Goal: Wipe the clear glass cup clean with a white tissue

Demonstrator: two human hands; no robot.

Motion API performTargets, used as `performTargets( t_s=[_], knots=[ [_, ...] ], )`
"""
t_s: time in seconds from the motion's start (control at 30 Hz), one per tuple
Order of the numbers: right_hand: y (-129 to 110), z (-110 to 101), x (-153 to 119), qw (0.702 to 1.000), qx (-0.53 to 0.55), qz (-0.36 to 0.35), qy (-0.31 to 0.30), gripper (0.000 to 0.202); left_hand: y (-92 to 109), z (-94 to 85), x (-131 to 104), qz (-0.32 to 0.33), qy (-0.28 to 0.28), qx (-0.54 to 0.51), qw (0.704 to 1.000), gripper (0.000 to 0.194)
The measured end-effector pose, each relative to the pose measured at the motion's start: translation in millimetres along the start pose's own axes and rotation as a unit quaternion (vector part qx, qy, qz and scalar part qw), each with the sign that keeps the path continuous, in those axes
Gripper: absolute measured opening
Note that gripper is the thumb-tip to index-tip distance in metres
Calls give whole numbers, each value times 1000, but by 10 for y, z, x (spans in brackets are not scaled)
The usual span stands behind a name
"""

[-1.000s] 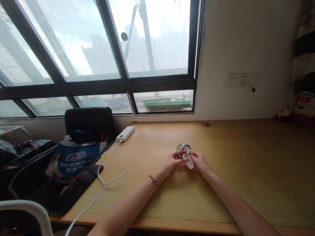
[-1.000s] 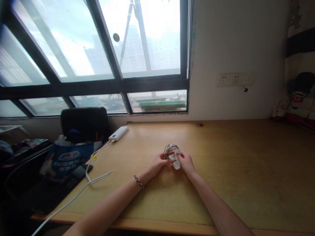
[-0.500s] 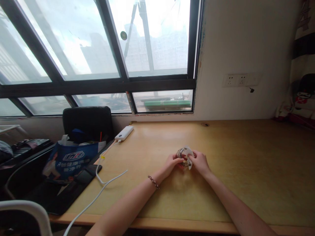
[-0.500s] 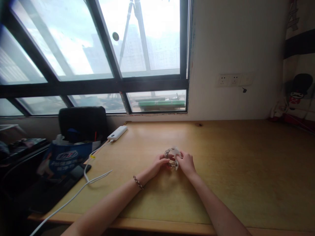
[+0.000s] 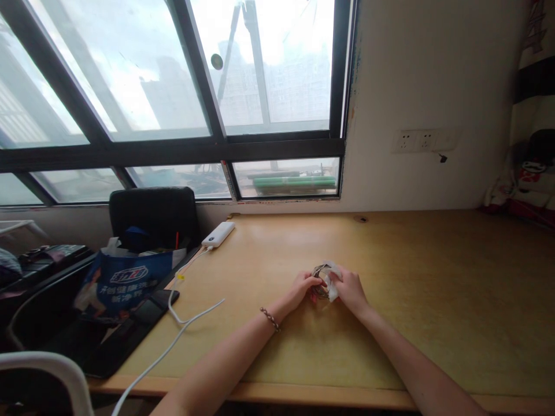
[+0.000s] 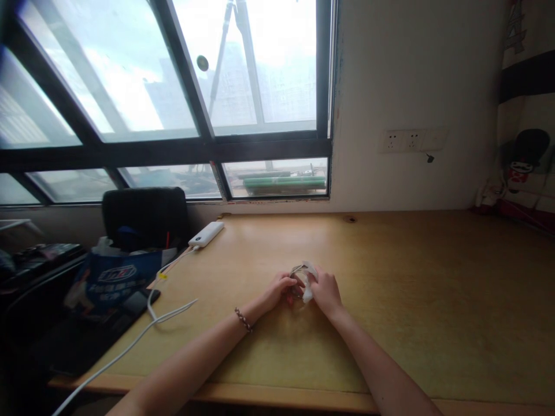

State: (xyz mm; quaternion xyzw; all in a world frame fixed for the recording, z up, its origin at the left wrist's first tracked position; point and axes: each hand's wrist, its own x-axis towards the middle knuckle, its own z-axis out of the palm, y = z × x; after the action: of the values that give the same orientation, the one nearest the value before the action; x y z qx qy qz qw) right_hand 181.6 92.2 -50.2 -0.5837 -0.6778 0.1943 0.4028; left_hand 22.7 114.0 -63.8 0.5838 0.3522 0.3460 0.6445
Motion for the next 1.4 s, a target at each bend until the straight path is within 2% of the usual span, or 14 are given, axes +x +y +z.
performTargets(
  t_s=[0.1,0.2,0.27,0.37,0.5,0.6,0.7,0.87,1.03,1.13,1.27,1.4],
  knots=[
    [-62,-52,-24,999,-17,-32,5,26,-42,-40,4,1,-9,1,1000,41],
    [-41,-47,-2,999,15,-39,-21,29,-71,-52,11,11,-4,2,1000,47],
    [31,3,34,996,61,3,-71,28,-74,-33,19,8,4,9,1000,50],
    [165,106,79,976,134,110,-131,23,-58,28,27,3,20,28,999,56],
    [248,171,92,949,222,199,-99,21,-39,109,11,53,10,73,996,44],
    [234,159,88,926,284,229,-96,24,-29,133,1,80,9,109,991,45],
    [215,153,88,916,310,227,-113,32,-10,122,5,70,20,112,991,40],
    [207,156,120,929,291,207,-93,45,10,90,19,42,43,74,995,39],
    [192,127,142,911,336,213,-105,60,9,66,28,8,47,18,999,39],
    [178,123,137,913,336,209,-97,56,27,52,23,1,51,3,999,41],
    [181,136,121,926,308,196,-91,31,57,64,2,19,39,-1,999,43],
    [203,132,102,913,333,196,-131,16,56,119,-8,65,17,-5,998,39]
  ],
)
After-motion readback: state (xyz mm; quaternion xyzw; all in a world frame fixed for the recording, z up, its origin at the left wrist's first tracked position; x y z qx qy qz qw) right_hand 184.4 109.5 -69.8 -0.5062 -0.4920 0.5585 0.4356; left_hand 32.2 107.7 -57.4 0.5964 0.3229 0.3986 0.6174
